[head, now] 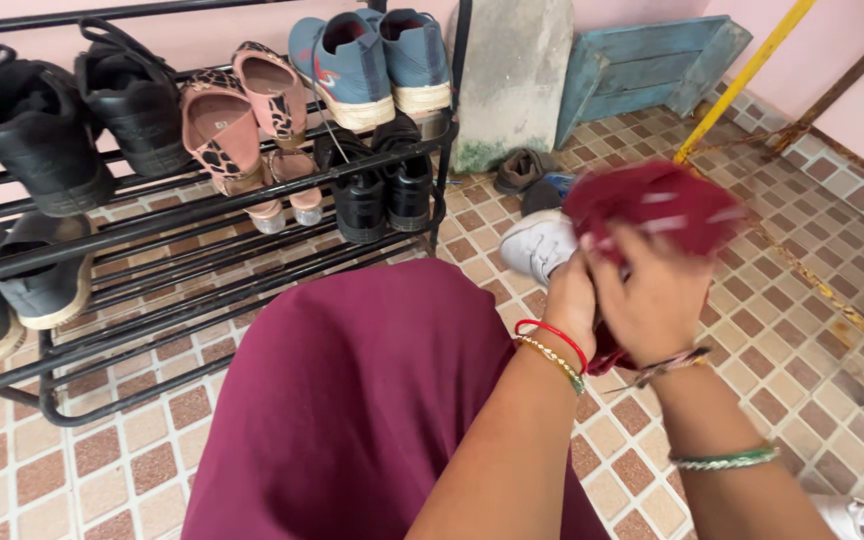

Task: The person sits on the floor and wipes a pair of pink embellished sandals and a pair of white sneakers with a maroon cloth. They clean each shoe individually, wiping the upper and sole, then place them back on the black metal shoe rack.

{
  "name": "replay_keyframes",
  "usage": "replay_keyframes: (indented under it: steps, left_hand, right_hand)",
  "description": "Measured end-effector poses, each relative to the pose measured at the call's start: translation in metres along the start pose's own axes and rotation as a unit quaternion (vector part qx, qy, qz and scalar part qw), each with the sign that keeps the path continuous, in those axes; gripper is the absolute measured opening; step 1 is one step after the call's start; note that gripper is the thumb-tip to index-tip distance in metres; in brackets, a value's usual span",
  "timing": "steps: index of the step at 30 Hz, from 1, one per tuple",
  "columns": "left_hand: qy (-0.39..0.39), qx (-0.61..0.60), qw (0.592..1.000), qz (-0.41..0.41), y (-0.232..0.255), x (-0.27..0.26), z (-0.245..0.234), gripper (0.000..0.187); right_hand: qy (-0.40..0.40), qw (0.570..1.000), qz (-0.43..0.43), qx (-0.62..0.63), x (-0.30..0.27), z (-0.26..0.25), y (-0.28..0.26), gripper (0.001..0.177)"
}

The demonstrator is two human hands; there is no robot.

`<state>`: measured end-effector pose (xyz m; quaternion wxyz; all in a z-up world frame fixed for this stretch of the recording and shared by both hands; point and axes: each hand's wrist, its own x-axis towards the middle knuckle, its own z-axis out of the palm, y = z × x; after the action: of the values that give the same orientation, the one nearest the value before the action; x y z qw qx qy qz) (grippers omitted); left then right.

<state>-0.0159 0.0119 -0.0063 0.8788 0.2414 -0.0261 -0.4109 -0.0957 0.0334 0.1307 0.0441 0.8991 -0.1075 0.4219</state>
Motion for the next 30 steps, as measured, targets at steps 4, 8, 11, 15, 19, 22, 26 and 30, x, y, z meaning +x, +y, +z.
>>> replay_keyframes:
  steps: [4, 8, 11, 15, 19, 22, 26, 30]
  left_hand:
    - [-0.034, -0.055, 0.997, -0.049, 0.011, -0.014, -0.001, 0.035]
    - [0.055, 0.089, 0.994, 0.02, 0.013, -0.013, 0.004, 0.043]
    - [0.097, 0.115, 0.988, 0.028, 0.008, -0.009, 0.01, 0.053]
    - [0.129, 0.129, 0.983, -0.016, 0.005, -0.011, 0.012, 0.058]
    - [0.056, 0.0, 0.998, -0.029, 0.01, -0.009, 0.012, 0.057]
    - [0.033, -0.015, 0.996, -0.076, 0.02, -0.011, 0.012, 0.059]
    - [0.1, -0.007, 0.986, -0.132, 0.033, -0.019, 0.017, 0.053]
    - [0.079, -0.018, 0.987, -0.137, 0.027, -0.012, 0.01, 0.047]
  right_hand:
    - [0.014, 1.0, 0.004, -0.002, -0.024, 0.01, -0.019, 0.034]
    - [0.003, 0.998, -0.024, 0.054, -0.029, 0.007, -0.011, 0.033]
    - [0.081, 0.97, 0.103, 0.207, -0.032, 0.017, 0.003, 0.036]
    - [0.006, 0.946, 0.3, 0.126, -0.023, 0.019, 0.035, 0.026]
    - [0.026, 0.969, 0.215, 0.121, -0.03, 0.017, 0.024, 0.032]
    - [0.047, 0.995, 0.088, 0.03, -0.06, 0.025, 0.005, 0.039]
    - [-0.01, 0.988, 0.12, 0.101, -0.112, 0.047, 0.002, 0.05]
    - [-0.013, 0.972, 0.18, 0.153, -0.131, 0.053, 0.014, 0.058]
